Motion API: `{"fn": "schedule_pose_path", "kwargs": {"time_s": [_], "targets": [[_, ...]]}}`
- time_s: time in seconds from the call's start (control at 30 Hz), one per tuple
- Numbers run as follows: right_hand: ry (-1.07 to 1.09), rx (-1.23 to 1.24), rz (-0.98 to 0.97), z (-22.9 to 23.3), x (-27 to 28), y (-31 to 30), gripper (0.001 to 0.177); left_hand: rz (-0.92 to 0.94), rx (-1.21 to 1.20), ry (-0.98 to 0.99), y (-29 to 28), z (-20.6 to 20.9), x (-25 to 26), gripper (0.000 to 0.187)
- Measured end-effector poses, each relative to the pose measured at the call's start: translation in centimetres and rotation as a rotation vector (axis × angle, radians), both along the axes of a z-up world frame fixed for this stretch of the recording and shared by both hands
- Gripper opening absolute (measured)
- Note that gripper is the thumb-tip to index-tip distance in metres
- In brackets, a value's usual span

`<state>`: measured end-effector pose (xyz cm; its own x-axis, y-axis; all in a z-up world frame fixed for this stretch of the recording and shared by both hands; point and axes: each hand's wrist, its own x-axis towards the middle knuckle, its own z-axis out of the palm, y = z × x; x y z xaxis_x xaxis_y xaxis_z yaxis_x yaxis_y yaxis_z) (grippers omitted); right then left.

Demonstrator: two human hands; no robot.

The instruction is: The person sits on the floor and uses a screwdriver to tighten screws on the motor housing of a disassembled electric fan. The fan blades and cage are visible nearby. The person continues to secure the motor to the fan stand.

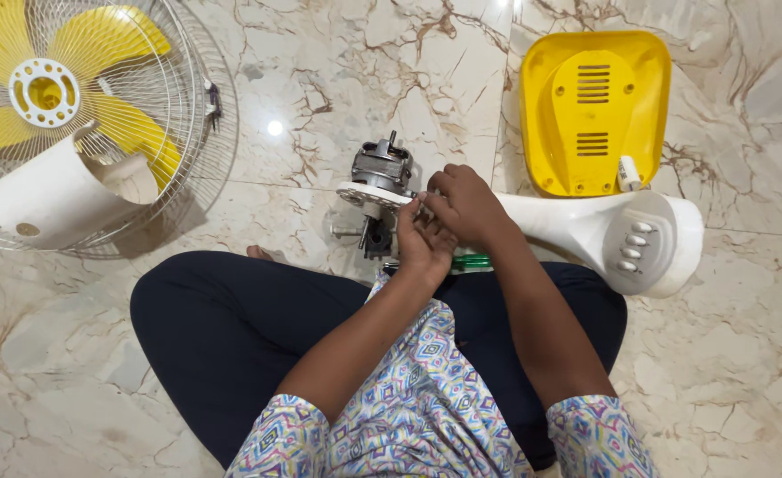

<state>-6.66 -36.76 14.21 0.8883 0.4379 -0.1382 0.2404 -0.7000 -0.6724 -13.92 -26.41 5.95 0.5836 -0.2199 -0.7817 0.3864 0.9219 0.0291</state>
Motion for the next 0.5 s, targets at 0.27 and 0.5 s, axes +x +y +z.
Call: {"fn": "schedule_pose_path", "kwargs": {"time_s": [0.27, 0.5], "targets": [[-0.24, -0.098, -0.005, -0.1, -2.8, 1.0, 0.037, 0.002, -0.067, -0.027, 0.3, 1.3, 1.7, 0.079], [-0.376, -0.082, -0.045, -1.4, -3.7, 1.6, 0.032, -0.044, -0.059, -0.064, 0.5, 1.8, 1.9, 0.076]]}}
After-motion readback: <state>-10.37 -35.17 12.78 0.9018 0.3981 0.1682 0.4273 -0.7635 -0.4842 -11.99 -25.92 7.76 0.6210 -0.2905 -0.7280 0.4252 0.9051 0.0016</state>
